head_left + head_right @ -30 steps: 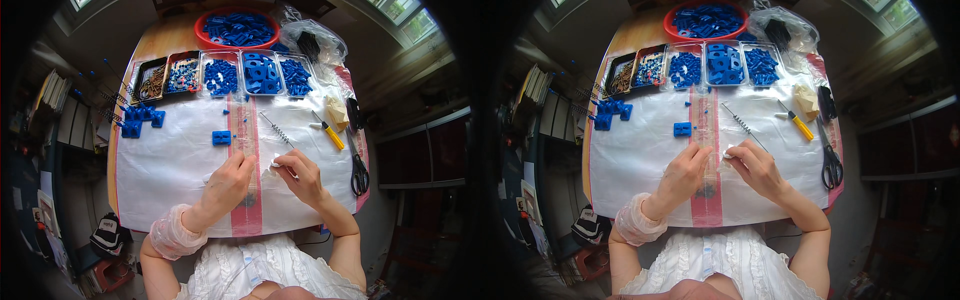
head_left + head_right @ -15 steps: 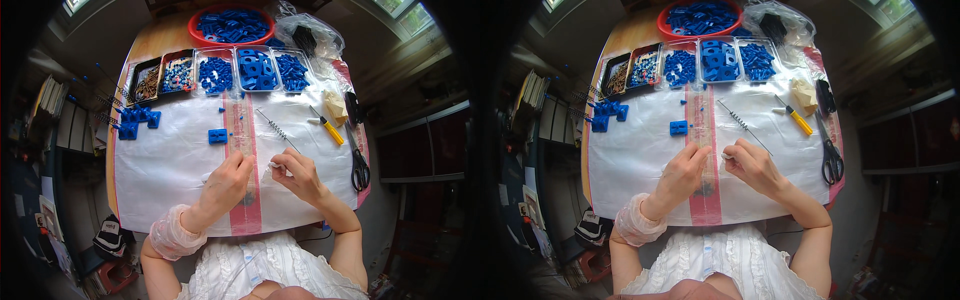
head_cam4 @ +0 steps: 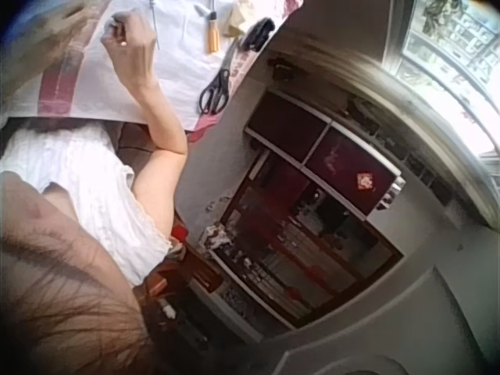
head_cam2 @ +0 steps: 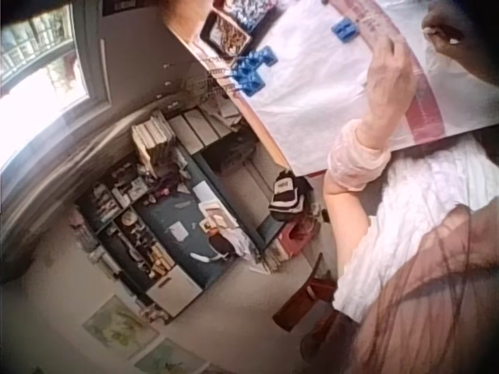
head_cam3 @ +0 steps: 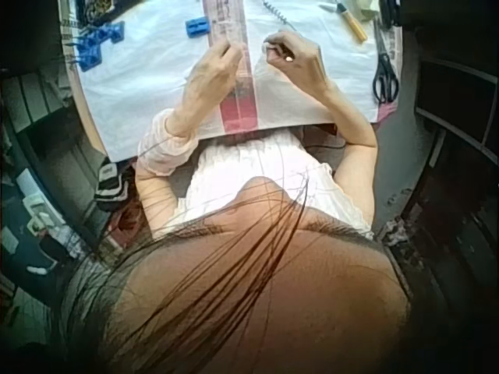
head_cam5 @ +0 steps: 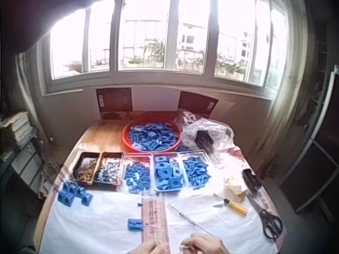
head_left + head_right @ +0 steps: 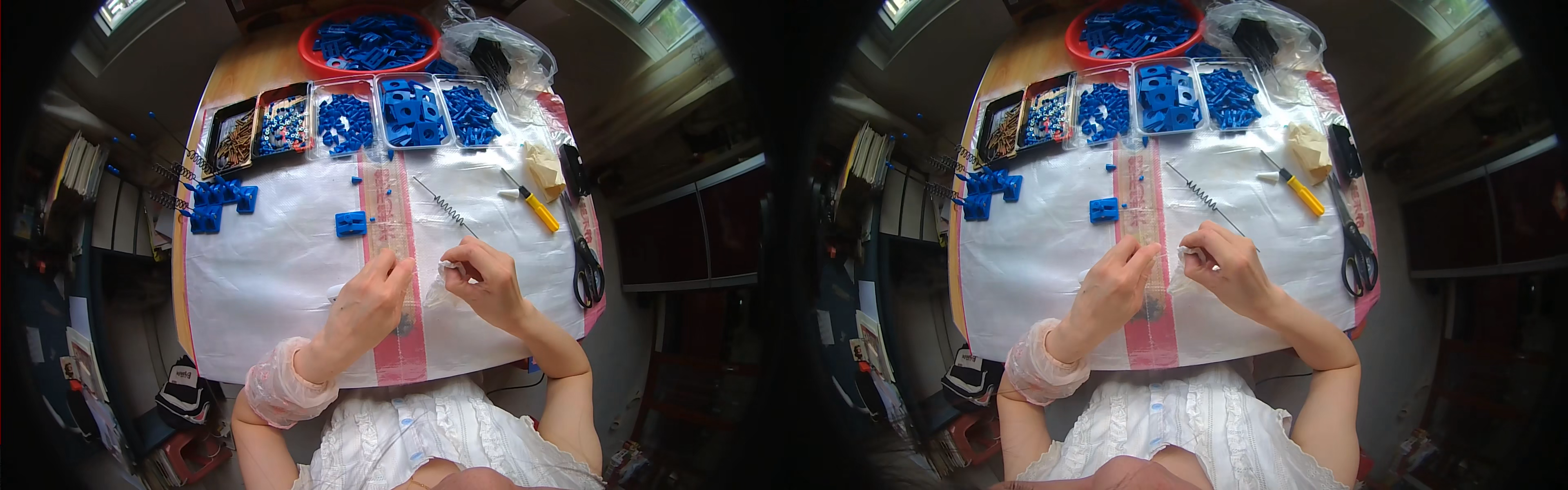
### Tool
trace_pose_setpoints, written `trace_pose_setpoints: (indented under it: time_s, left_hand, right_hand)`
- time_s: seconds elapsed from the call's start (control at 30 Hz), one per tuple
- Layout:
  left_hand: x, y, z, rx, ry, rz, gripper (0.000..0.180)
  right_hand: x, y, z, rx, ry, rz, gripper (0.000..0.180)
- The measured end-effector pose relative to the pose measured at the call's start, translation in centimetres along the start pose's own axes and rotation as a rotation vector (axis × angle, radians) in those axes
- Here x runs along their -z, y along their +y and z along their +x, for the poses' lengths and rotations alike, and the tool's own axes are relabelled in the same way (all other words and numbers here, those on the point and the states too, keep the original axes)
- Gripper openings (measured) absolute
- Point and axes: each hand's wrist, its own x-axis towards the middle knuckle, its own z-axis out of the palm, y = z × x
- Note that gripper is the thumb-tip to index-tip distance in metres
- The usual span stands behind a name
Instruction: Assembling small electrical/lighting components using scissors, glue, and a specialized wire-threading tool.
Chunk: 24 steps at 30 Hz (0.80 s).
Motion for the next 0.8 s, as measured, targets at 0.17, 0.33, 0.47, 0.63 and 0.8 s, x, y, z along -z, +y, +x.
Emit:
trace_pose_setpoints:
  time_s: [0.17,0.33,0.47,0.63,0.8]
  left_hand:
    - [0.2,0.1,0.1,0.008,0.003,-0.015,0.021]
    - [0.6,-0.1,0.2,0.023,0.02,-0.034,0.022]
    - [0.4,-0.3,0.0,0.072,0.01,-0.044,0.025]
    - [0.5,-0.5,0.3,0.03,0.048,0.01,0.015]
    - [0.4,-0.6,0.2,0.033,0.039,0.021,0.016]
  right_hand:
    - [0.1,0.2,-0.4,-0.368,0.019,0.327,0.01]
    - [2.0,-0.7,0.8,-0.534,0.055,0.46,0.006]
    - [1.9,-0.2,0.6,-0.404,0.065,0.414,0.008]
    - [2.1,-0.1,0.7,-0.294,0.027,0.315,0.011]
    - [1.8,-0.2,0.5,-0.198,-0.062,0.248,0.016]
